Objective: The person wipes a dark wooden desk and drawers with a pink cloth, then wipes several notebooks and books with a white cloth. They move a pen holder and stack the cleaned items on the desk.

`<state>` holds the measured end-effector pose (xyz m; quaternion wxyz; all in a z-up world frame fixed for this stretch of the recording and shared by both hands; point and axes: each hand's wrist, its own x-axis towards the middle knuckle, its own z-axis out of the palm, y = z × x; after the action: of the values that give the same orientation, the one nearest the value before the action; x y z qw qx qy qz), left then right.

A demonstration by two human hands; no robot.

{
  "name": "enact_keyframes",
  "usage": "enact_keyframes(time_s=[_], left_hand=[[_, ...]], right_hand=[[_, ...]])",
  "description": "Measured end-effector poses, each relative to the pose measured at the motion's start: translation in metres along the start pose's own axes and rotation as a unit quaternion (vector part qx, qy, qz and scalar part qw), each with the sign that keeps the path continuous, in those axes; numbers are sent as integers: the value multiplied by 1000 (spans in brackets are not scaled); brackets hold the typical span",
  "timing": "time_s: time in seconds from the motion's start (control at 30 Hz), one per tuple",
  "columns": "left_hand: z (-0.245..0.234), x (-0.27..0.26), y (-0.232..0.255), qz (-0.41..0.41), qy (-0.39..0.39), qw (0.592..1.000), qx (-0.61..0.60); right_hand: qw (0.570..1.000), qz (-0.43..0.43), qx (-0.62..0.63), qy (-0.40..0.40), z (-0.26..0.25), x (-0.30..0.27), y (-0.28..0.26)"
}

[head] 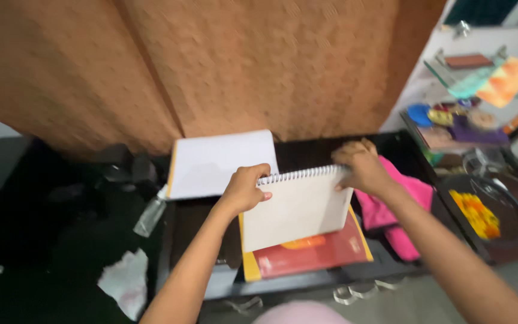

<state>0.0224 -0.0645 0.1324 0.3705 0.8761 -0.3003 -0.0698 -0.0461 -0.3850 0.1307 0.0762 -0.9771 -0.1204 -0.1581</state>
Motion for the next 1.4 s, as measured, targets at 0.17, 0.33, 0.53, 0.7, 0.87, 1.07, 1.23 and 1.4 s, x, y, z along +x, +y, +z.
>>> enact_keyframes(time_s=[0.17,0.33,0.53,0.7,0.87,1.07,1.23,1.4], left_hand=[[-94,8,-1,62,108,987,97],[-133,28,-71,104,225,950,191],[-65,35,-222,125,146,893,408],[-21,-21,-256,-97,-61,942,317],[-40,-8,-263,-44,-33,952,300],[-44,1,-278,-26,-22,957,290],[-13,3,-316,102,72,922,368],[-23,30,-322,213,-45,787,577]], right_hand=[[984,31,174,-28,-13,71,-25],[980,-19,100,172,-1,137,-81],[999,47,-5,7,154,123,-110],[966,123,-6,-228,217,78,-140],[986,87,28,-140,222,96,-135],[993,47,97,-52,231,101,-128],[999,3,13,-53,254,86,-111],[956,-66,-131,-255,248,121,-85]])
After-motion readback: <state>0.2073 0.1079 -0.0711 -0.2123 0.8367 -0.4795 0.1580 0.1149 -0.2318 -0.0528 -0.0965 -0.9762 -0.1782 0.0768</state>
